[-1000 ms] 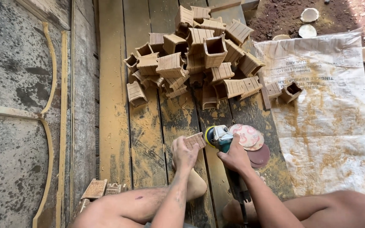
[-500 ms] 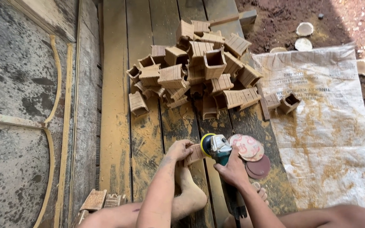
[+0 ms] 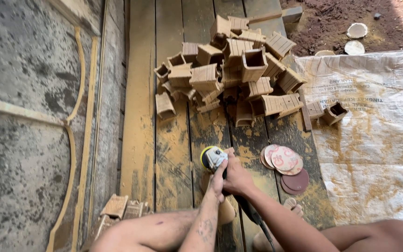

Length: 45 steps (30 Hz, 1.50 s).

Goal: The person sits on the ground and uses a handheld power sander to smooth small wooden pieces. They pick up each piece, sand it, and place it aside, repeating the process with multiple items.

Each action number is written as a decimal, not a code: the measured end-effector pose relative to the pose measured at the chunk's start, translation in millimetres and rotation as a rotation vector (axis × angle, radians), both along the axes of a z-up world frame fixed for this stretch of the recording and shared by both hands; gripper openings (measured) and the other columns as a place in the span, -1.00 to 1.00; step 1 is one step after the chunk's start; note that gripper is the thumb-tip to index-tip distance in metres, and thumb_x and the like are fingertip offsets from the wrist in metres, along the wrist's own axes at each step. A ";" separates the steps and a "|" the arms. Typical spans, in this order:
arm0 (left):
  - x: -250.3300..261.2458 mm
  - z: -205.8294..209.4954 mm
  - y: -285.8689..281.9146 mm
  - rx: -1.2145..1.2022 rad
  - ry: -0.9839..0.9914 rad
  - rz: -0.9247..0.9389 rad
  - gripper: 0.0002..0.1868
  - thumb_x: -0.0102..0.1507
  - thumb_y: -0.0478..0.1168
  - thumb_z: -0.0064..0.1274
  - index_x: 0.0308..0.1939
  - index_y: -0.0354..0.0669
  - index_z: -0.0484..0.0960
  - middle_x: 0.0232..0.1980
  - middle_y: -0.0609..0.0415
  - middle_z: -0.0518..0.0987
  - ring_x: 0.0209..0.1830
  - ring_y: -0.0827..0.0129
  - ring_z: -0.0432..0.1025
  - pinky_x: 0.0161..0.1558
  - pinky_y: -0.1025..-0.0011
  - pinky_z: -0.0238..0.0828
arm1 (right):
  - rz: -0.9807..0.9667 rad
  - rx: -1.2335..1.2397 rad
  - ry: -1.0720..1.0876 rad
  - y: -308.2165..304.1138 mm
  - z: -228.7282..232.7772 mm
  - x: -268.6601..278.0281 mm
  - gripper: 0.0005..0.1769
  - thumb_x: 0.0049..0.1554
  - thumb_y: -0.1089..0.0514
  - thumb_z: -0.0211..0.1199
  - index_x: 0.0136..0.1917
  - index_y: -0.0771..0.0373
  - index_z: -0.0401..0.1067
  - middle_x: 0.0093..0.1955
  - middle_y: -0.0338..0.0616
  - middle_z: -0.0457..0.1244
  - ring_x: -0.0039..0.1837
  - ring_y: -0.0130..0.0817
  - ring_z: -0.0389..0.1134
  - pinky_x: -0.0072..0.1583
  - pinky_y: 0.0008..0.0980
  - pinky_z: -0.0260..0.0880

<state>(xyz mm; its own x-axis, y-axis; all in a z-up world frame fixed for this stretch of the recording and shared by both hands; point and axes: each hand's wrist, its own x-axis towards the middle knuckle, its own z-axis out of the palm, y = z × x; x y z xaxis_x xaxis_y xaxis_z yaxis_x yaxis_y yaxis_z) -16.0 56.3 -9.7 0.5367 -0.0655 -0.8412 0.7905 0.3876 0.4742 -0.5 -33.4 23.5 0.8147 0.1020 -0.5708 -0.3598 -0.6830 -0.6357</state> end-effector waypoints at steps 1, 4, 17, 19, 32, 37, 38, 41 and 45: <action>-3.9 0.3 -4.6 -0.006 0.013 0.007 -0.03 0.11 0.31 0.32 0.27 -0.48 0.47 0.22 -0.45 0.55 0.25 -0.13 0.47 0.16 -0.07 0.43 | 0.007 -0.006 0.013 -1.8 10.3 -3.2 -0.08 0.05 -0.13 0.23 0.48 0.24 -0.13 0.29 0.42 0.18 0.27 0.52 0.30 0.28 0.38 0.31; 0.2 -10.7 -12.2 0.026 -0.023 0.004 0.04 0.06 0.30 0.39 0.20 -0.62 0.45 0.15 -0.50 0.55 0.20 -0.14 0.50 0.11 -0.04 0.48 | 0.002 -0.006 0.028 -6.2 13.6 -0.6 -0.05 0.05 -0.01 0.25 0.52 0.36 -0.16 0.17 0.45 0.24 0.25 0.51 0.33 0.26 0.38 0.34; 19.9 -2.5 -33.9 0.173 -0.082 -0.275 0.18 -0.03 0.44 0.38 0.24 -0.60 0.46 0.28 -0.42 0.48 0.37 -0.09 0.37 0.32 -0.05 0.34 | -0.121 -0.161 0.103 1.7 28.1 -7.5 -0.15 0.12 -0.20 -0.03 0.53 0.22 -0.13 0.20 0.37 0.30 0.28 0.41 0.35 0.32 0.31 0.32; 31.2 0.6 -31.7 0.183 -0.106 -0.268 0.18 -0.03 0.44 0.38 0.24 -0.60 0.46 0.28 -0.43 0.48 0.37 -0.10 0.37 0.32 -0.05 0.34 | -0.069 -0.143 0.097 16.0 43.9 0.3 -0.19 0.15 -0.18 -0.09 0.54 0.22 -0.13 0.22 0.38 0.29 0.30 0.43 0.33 0.34 0.33 0.31; 21.2 -26.4 -44.6 0.233 -0.067 -0.384 0.18 -0.05 0.51 0.37 0.24 -0.49 0.51 0.28 -0.35 0.50 0.38 -0.04 0.36 0.32 0.00 0.35 | -0.205 -0.148 0.095 -16.4 18.4 -0.3 -0.13 0.16 -0.20 -0.14 0.54 0.37 -0.17 0.17 0.41 0.31 0.28 0.46 0.34 0.30 0.32 0.32; 13.4 -17.7 -41.9 0.217 -0.060 -0.382 0.19 -0.04 0.50 0.37 0.27 -0.48 0.48 0.29 -0.35 0.48 0.37 -0.02 0.37 0.31 0.00 0.37 | -0.085 -0.109 0.100 5.5 19.2 -9.7 -0.10 0.11 -0.14 0.01 0.53 0.40 -0.14 0.19 0.46 0.29 0.28 0.52 0.31 0.31 0.38 0.30; 12.9 -14.5 -42.0 0.207 -0.064 -0.370 0.19 -0.03 0.50 0.37 0.28 -0.48 0.47 0.30 -0.35 0.48 0.37 -0.01 0.38 0.30 0.00 0.38 | -0.094 -0.108 0.093 3.5 18.8 -11.5 -0.11 0.11 -0.15 0.02 0.52 0.40 -0.13 0.18 0.45 0.29 0.28 0.51 0.32 0.31 0.39 0.30; 8.3 -5.8 -43.2 0.179 -0.066 -0.340 0.20 -0.02 0.49 0.37 0.30 -0.48 0.44 0.31 -0.36 0.46 0.37 0.00 0.39 0.29 0.00 0.39 | -0.154 -0.131 0.099 -10.4 28.1 -13.5 -0.15 0.14 -0.19 -0.07 0.49 0.39 -0.09 0.15 0.41 0.31 0.26 0.47 0.35 0.30 0.37 0.30; 8.8 11.8 -47.0 0.257 -0.079 -0.424 0.21 -0.04 0.55 0.27 0.24 -0.52 0.48 0.31 -0.39 0.47 0.41 -0.05 0.33 0.36 0.06 0.31 | -0.192 -0.186 0.088 -30.8 14.1 -12.5 -0.18 0.18 -0.17 -0.20 0.53 0.40 -0.18 0.14 0.40 0.31 0.25 0.47 0.35 0.28 0.32 0.33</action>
